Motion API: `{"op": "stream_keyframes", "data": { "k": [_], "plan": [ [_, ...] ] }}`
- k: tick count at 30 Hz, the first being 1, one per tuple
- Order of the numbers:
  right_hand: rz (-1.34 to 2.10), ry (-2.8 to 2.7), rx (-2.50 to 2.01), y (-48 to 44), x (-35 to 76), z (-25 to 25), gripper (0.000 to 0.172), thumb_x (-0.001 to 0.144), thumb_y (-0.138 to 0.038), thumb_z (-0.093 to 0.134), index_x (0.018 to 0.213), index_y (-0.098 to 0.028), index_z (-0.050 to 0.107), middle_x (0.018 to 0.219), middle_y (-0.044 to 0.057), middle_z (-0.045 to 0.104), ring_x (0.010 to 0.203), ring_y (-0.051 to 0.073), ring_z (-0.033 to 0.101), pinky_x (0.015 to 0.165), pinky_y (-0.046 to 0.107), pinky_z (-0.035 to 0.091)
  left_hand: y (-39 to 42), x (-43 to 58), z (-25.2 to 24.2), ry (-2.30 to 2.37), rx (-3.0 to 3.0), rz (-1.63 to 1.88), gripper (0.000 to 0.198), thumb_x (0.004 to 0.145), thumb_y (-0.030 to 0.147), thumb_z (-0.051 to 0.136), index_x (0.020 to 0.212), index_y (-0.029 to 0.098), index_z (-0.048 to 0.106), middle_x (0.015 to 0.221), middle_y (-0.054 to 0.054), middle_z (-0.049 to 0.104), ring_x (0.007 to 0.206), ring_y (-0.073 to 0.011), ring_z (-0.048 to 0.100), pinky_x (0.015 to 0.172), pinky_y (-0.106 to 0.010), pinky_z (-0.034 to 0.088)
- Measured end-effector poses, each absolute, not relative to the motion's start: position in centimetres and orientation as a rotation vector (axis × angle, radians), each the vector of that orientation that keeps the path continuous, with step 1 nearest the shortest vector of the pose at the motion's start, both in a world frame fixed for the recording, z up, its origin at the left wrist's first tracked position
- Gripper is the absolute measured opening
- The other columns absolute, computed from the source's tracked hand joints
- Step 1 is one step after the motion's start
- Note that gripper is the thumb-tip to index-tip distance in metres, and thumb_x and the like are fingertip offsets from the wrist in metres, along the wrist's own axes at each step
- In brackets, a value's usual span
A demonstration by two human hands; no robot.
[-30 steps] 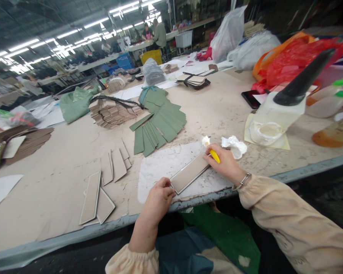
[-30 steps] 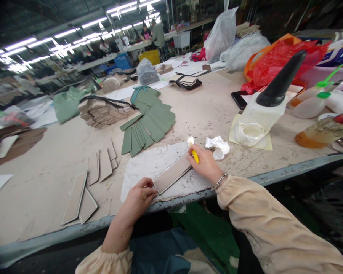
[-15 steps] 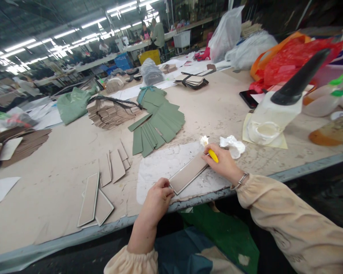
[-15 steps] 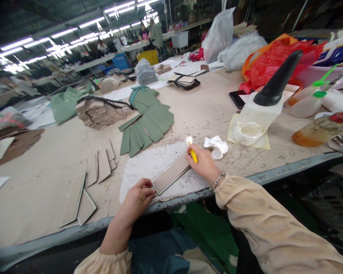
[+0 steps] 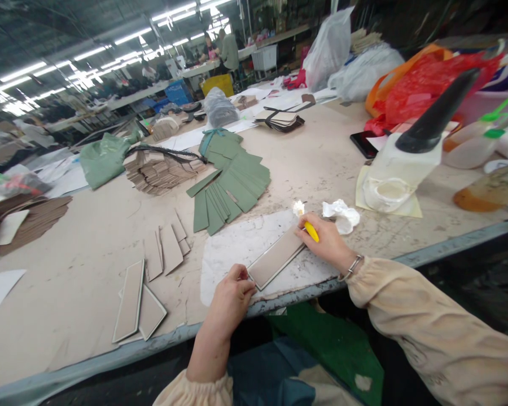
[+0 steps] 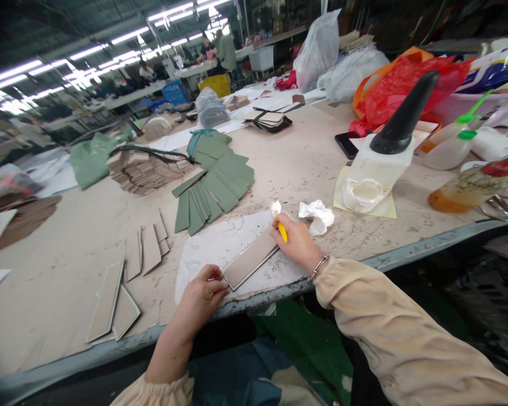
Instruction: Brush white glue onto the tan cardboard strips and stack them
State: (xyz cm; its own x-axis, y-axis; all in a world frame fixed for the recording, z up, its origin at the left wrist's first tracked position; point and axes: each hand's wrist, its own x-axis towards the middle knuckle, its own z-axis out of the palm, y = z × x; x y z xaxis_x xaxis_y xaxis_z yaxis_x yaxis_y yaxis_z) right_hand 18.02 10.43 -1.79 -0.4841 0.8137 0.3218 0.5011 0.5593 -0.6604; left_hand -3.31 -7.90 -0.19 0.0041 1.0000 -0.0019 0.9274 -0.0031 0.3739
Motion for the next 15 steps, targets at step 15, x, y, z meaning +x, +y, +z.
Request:
{"op": "stream_keyframes", "data": {
  "k": [15],
  "plan": [
    [0.657,-2.212,-1.071,10.8,17.85,-2.36,0.006,0.079,-0.023,0.052,0.086,-0.021,0.051,0.079,0.001,0.061,0.069,0.017,0.058,0.066,0.028,0.041,-7.76,-3.18,-0.11,1.97,2.002,0.415,0.016,0.081,0.015,0.058,0.071,0.02,0.07,0.1,-0.006,0.058,0.091,-0.0167,0.058,0.082,-0.028,0.048]
  ]
}}
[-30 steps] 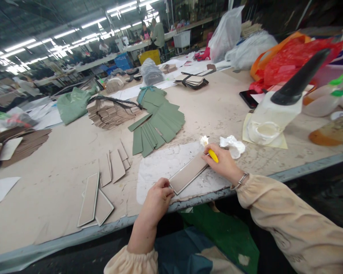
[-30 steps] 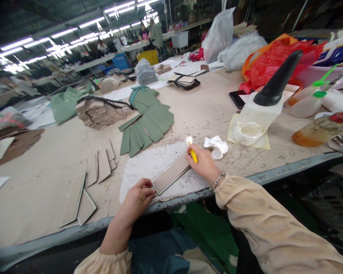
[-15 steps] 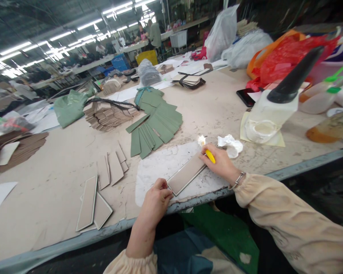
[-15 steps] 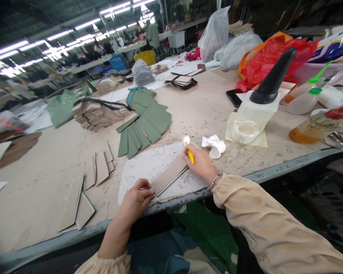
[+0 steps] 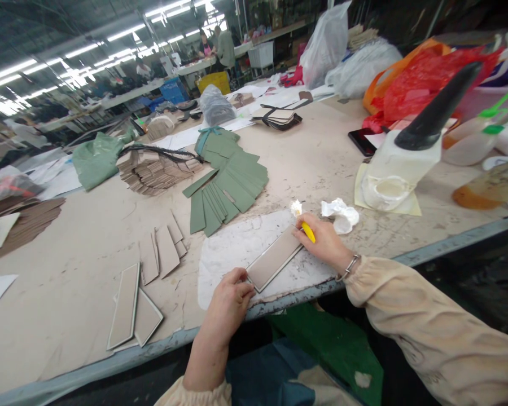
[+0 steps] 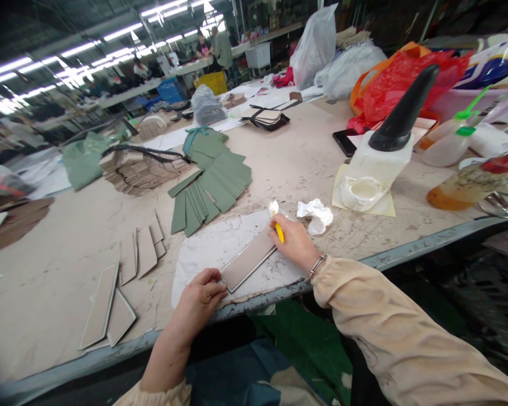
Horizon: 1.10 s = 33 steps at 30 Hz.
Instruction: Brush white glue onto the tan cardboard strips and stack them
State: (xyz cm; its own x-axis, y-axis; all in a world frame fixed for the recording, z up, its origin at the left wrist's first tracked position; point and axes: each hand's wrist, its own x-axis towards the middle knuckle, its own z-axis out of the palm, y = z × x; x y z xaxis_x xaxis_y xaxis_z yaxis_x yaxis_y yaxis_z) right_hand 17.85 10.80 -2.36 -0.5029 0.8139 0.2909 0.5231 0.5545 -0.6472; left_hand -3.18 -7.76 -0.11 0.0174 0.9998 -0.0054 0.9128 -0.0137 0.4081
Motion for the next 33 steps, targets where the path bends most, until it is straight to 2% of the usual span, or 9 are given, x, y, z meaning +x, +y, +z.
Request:
{"op": "stream_keyframes", "data": {
  "k": [5,13,33],
  "plan": [
    [0.65,-2.227,-1.067,10.9,17.8,-2.6,0.008,0.08,-0.023,0.052,0.087,-0.021,0.051,0.079,0.001,0.061,0.068,0.016,0.058,0.066,0.027,0.04,-7.7,-3.3,-0.5,1.954,2.056,0.427,0.017,0.08,0.012,0.058,0.072,0.021,0.071,0.108,-0.006,0.061,0.094,-0.0185,0.06,0.084,-0.031,0.05],
    [0.643,-2.239,-1.058,10.8,17.7,-2.6,0.007,0.081,-0.021,0.05,0.088,-0.021,0.051,0.08,0.001,0.063,0.068,0.016,0.058,0.065,0.026,0.039,-7.6,-3.3,-0.4,1.971,2.083,0.397,0.018,0.08,0.012,0.058,0.072,0.022,0.071,0.106,-0.005,0.064,0.092,-0.0183,0.062,0.084,-0.03,0.052],
    [0.513,-2.342,-1.13,10.5,18.1,-1.9,0.012,0.082,-0.028,0.048,0.091,-0.022,0.052,0.074,0.0,0.061,0.066,0.017,0.058,0.061,0.027,0.037,-7.4,-2.1,-0.1,2.059,1.952,0.433,0.018,0.079,0.013,0.06,0.064,0.019,0.069,0.105,-0.006,0.063,0.09,-0.0192,0.06,0.082,-0.033,0.051]
  ]
}}
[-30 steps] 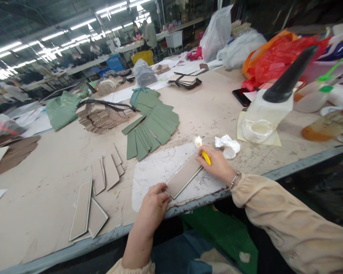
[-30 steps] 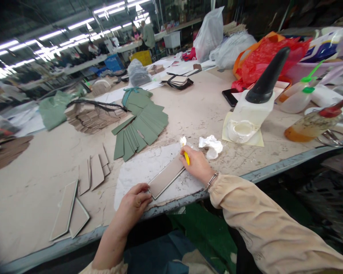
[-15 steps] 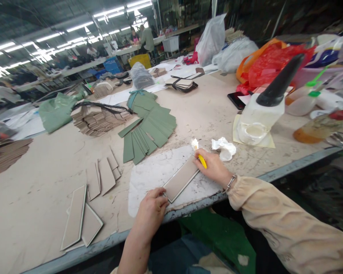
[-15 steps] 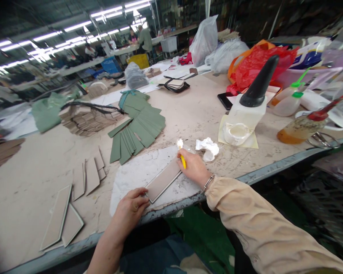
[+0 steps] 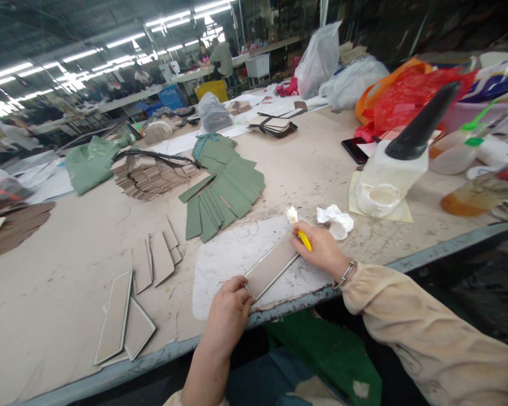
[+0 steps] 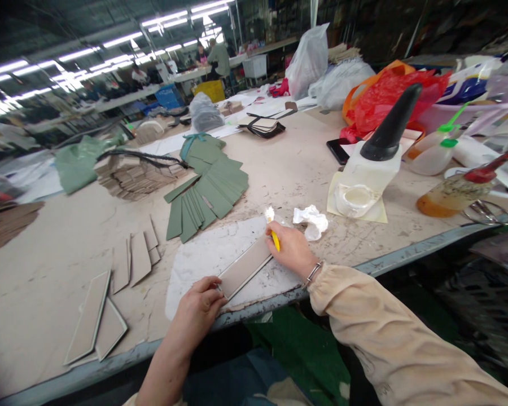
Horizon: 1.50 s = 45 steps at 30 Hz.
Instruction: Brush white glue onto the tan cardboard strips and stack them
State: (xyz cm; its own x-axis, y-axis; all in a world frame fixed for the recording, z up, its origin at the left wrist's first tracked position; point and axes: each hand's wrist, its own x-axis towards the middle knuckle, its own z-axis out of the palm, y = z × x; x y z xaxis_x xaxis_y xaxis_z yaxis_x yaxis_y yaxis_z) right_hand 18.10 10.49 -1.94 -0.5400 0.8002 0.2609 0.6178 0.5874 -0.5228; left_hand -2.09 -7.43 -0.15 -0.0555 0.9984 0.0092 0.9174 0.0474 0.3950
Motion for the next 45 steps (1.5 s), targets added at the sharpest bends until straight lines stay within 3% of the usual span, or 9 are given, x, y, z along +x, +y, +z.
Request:
{"op": "stream_keyframes", "data": {
  "k": [18,26,45],
  "plan": [
    [0.572,-2.288,-1.094,10.32,18.25,-1.62,0.011,0.078,-0.025,0.05,0.088,-0.023,0.052,0.072,0.0,0.061,0.065,0.017,0.058,0.063,0.027,0.04,-7.45,-1.78,-0.29,2.088,1.933,0.428,0.019,0.08,0.013,0.058,0.064,0.018,0.067,0.106,-0.006,0.061,0.09,-0.0195,0.059,0.083,-0.034,0.051],
    [0.631,-2.233,-1.085,10.22,18.52,-1.13,0.009,0.078,-0.025,0.052,0.087,-0.023,0.051,0.074,-0.001,0.061,0.066,0.016,0.059,0.065,0.027,0.042,-7.61,-1.9,-0.08,2.125,1.948,0.377,0.014,0.079,0.018,0.061,0.068,0.019,0.07,0.119,-0.01,0.058,0.105,-0.0257,0.054,0.091,-0.042,0.048],
    [0.631,-2.253,-1.103,10.32,18.61,-1.46,0.009,0.078,-0.024,0.051,0.087,-0.023,0.051,0.074,0.0,0.061,0.065,0.017,0.059,0.067,0.028,0.043,-7.21,-1.41,-0.08,2.17,1.933,0.392,0.011,0.074,0.018,0.068,0.063,0.019,0.066,0.112,-0.008,0.065,0.103,-0.0262,0.057,0.089,-0.043,0.049]
  ]
}}
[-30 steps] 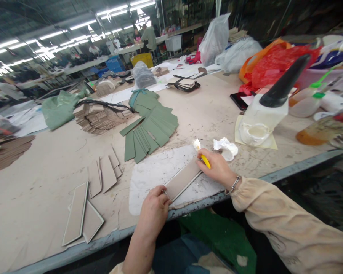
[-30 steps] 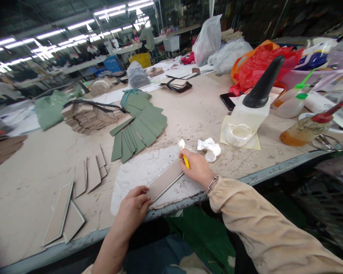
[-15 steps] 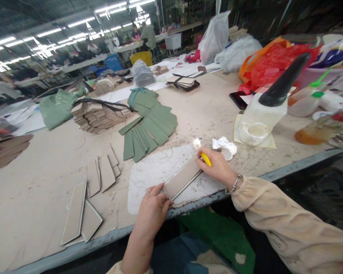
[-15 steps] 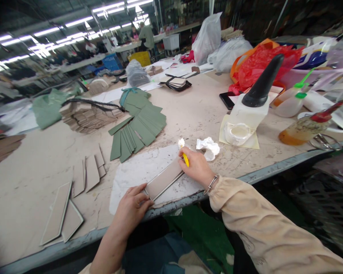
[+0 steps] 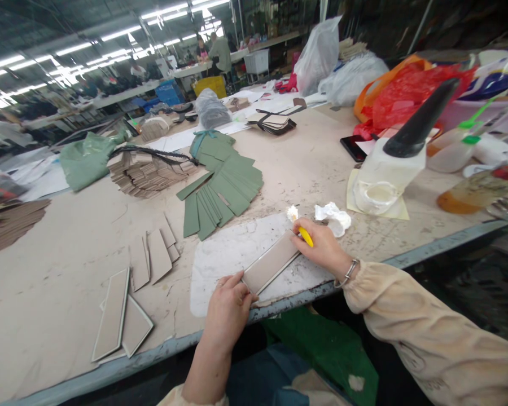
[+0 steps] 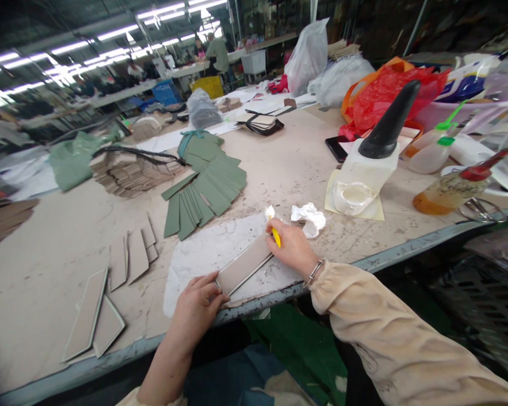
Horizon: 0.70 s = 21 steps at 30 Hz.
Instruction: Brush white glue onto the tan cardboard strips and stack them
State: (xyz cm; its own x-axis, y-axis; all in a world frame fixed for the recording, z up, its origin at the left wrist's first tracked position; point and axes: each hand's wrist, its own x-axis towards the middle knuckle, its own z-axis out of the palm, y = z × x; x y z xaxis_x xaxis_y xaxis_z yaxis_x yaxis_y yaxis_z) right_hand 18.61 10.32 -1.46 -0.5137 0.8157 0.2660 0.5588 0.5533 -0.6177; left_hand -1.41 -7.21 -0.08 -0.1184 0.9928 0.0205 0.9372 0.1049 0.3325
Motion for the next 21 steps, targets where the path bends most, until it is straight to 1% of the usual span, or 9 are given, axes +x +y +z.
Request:
{"op": "stream_keyframes", "data": {
  "k": [11,21],
  "plan": [
    [0.633,-2.259,-1.136,10.04,18.64,-1.23,0.009,0.077,-0.024,0.052,0.086,-0.022,0.051,0.072,-0.001,0.06,0.064,0.016,0.058,0.064,0.027,0.04,-7.29,-1.27,-0.2,2.212,1.886,0.328,0.01,0.075,0.02,0.067,0.065,0.018,0.066,0.117,-0.008,0.063,0.104,-0.0263,0.055,0.09,-0.04,0.048],
    [0.506,-2.39,-1.15,10.37,18.85,-1.7,0.012,0.079,-0.024,0.049,0.09,-0.021,0.052,0.078,0.001,0.063,0.069,0.017,0.059,0.064,0.027,0.037,-7.25,-0.94,0.17,2.22,1.867,0.306,0.011,0.076,0.019,0.066,0.066,0.019,0.065,0.119,-0.005,0.062,0.104,-0.0254,0.054,0.092,-0.038,0.046]
  ]
}}
